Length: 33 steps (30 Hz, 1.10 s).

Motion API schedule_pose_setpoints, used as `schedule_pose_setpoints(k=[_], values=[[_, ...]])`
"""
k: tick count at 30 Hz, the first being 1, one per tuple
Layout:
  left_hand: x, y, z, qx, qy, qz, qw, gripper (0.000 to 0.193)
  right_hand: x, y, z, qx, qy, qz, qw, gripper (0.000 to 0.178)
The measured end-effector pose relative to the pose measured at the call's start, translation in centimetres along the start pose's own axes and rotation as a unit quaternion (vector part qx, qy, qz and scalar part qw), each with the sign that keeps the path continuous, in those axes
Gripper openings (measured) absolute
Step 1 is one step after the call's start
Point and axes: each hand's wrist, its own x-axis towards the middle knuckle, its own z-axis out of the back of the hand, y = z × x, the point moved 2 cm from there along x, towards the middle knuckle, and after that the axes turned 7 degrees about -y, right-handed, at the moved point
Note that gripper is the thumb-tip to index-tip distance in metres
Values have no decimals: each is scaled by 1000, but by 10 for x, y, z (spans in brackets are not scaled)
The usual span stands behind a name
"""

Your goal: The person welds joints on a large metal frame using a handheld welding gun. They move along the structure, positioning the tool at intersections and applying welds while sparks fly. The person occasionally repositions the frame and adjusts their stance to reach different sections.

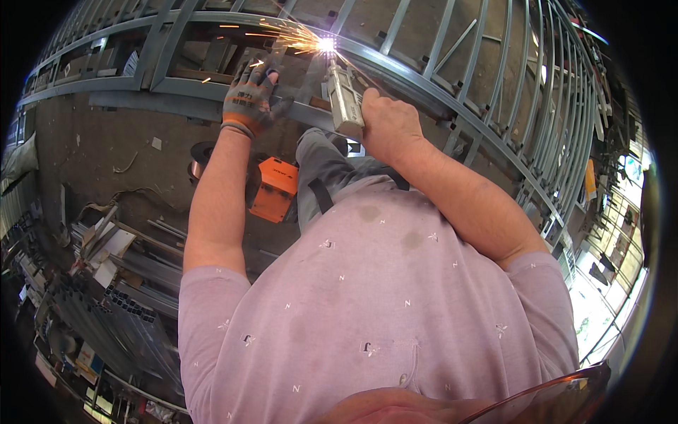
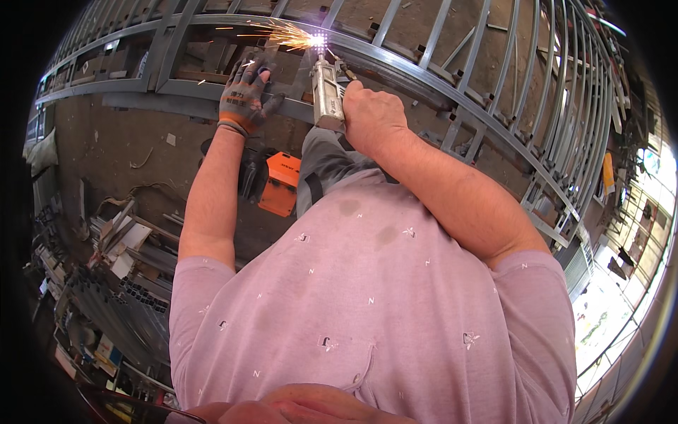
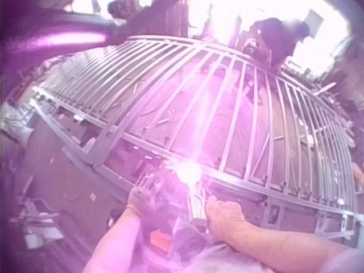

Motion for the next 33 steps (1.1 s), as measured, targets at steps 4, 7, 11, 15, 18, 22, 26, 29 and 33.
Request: schedule_pose_setpoints(k=[4, 7, 11, 15, 18, 22, 26, 29, 33], values=[[0, 0, 1, -3, 17, 9, 1000, 66, -2, -3, 1, 7, -15, 2, 1000, 26], [1, -2, 1, 2, 21, 11, 1000, 65, -2, -11, -8, 25, -42, 25, 998, 37], [0, 3, -2, -30, -23, -2, 999, 64, -5, -6, 0, 34, -31, 9, 999, 27], [3, 0, 4, -46, -25, -9, 999, 66, -6, -8, 2, 40, -27, 4, 999, 28], [4, -2, 10, -44, 3, -4, 999, 64, -6, -11, -3, 40, -19, 2, 999, 35], [4, -3, 12, -51, 10, -14, 999, 60, -12, -8, 5, 34, 5, -18, 999, 40], [-1, 4, 5, -69, 15, -53, 996, 63, -19, 8, 17, 25, -18, -3, 1000, 32], [-6, 7, 9, -89, 60, -97, 989, 70, -12, 31, 21, 41, -34, 15, 998, 32], [-5, 14, 5, -106, 77, -130, 983, 75, 10, 62, 20, 52, -39, 12, 998, 29]])
